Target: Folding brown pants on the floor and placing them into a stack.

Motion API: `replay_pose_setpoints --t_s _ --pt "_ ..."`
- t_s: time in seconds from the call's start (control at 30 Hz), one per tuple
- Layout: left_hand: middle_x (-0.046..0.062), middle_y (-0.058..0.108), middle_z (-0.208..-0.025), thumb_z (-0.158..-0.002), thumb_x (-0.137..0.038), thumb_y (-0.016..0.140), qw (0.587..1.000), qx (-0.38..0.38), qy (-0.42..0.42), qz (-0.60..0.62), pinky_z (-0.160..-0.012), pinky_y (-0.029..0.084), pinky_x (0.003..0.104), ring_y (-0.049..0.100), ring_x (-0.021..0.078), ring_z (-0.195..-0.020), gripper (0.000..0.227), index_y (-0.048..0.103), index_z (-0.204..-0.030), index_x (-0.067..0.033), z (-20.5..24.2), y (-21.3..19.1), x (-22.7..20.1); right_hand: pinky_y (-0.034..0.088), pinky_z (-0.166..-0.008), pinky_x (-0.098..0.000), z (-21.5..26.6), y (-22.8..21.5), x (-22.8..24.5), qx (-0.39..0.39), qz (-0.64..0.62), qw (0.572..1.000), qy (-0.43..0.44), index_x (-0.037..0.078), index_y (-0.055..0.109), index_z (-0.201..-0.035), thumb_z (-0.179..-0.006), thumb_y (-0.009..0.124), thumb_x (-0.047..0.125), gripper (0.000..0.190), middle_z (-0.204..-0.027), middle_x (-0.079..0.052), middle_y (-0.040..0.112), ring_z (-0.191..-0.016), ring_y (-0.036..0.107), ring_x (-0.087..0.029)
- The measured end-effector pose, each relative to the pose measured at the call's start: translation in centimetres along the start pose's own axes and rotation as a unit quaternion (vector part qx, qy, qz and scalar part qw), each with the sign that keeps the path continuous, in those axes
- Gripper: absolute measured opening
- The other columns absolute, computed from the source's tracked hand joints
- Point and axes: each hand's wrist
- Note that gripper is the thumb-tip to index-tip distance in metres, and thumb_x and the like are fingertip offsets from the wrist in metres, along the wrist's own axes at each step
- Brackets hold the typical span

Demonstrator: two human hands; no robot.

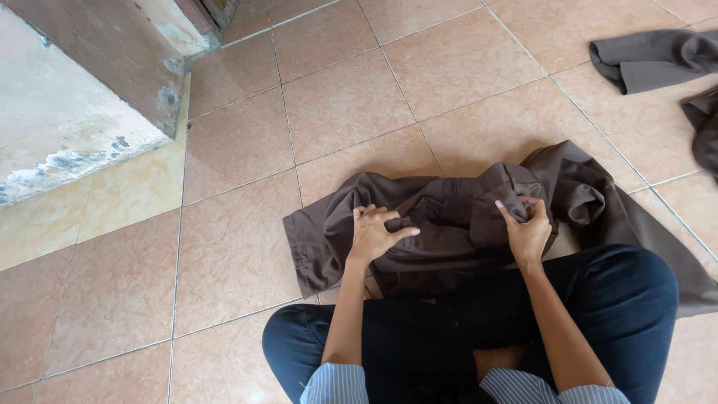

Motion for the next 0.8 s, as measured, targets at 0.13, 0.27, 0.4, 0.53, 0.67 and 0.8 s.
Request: replay_pose_setpoints --t_s 0.13,0.27,0.4,0.53,0.67,0.8 --pt "-0.004 0.063 -0.097 -0.078 -0.042 0.087 0.992 -0.057 0.01 0.115 -0.111 0.03 0.049 0.059 0.0195 -0.104 0.028 0.075 -0.083 -0.017 -0.1 0.1 -0.7 0.052 -0.068 -0.0519 0.0 0.3 0.2 0.0 0.004 1.0 0.005 0.013 0.071 -0.108 -0.093 0.089 0.033 0.031 -0.077 -0.018 0.069 -0.08 0.07 -0.045" --pt "-0.003 0.071 -0.111 -0.088 -0.029 0.082 0.969 -0.081 0.0 0.233 -0.115 0.026 0.046 0.058 0.0216 -0.127 0.016 0.072 -0.092 -0.0171 -0.3 -1.8 -1.2 0.055 -0.068 -0.0432 0.0 0.5 -0.2 -0.013 -0.006 1.0 -0.005 0.012 0.072 -0.105 -0.102 0.083 0.025 0.018 -0.077 -0.014 0.069 -0.078 0.072 -0.037" --pt "0.017 0.077 -0.1 -0.093 -0.019 0.072 0.973 -0.007 -0.039 0.225 -0.111 0.031 0.045 0.069 0.0369 -0.116 0.025 0.049 -0.101 -0.0144 -0.1 -1.4 -1.2 0.056 -0.068 -0.0421 0.0 0.1 0.1 -0.043 -0.034 0.998 -0.035 0.012 0.072 -0.103 -0.105 0.077 0.015 0.006 -0.076 -0.013 0.069 -0.076 0.071 -0.035" --pt "0.017 0.076 -0.099 -0.094 -0.008 0.065 0.955 0.021 -0.038 0.292 -0.108 0.036 0.045 0.067 0.0443 -0.116 0.044 0.045 -0.131 -0.0192 0.3 -4.7 -4.9 0.055 -0.069 -0.0411 0.7 -0.5 1.9 -0.045 -0.051 0.996 -0.063 0.013 0.074 -0.103 -0.106 0.077 0.012 0.005 -0.077 -0.013 0.07 -0.076 0.071 -0.035" --pt "0.014 0.061 -0.145 -0.098 0.0 0.057 0.948 0.043 -0.005 0.315 -0.113 0.034 0.055 0.055 0.0505 -0.129 0.064 0.046 -0.153 -0.0311 0.3 -2.6 -5.0 0.055 -0.073 -0.0438 3.0 -0.8 6.3 -0.013 -0.07 0.994 -0.087 0.016 0.077 -0.104 -0.1 0.081 0.014 0.006 -0.082 -0.018 0.071 -0.086 0.071 -0.041" --pt "0.003 0.068 -0.133 -0.1 -0.009 0.06 0.956 0.074 -0.023 0.283 -0.112 0.039 0.051 0.059 0.0411 -0.126 0.05 0.06 -0.142 -0.0368 0.7 1.3 -3.0 0.057 -0.086 -0.045 5.8 -0.9 9.9 0.101 -0.123 0.973 -0.166 0.007 0.076 -0.104 -0.093 0.072 0.0 0.014 -0.093 -0.017 0.075 -0.097 0.073 -0.037"
Point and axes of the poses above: each hand's wrist, its own z-axis away from the middle knuckle, its own y-axis out of the palm, x = y × z
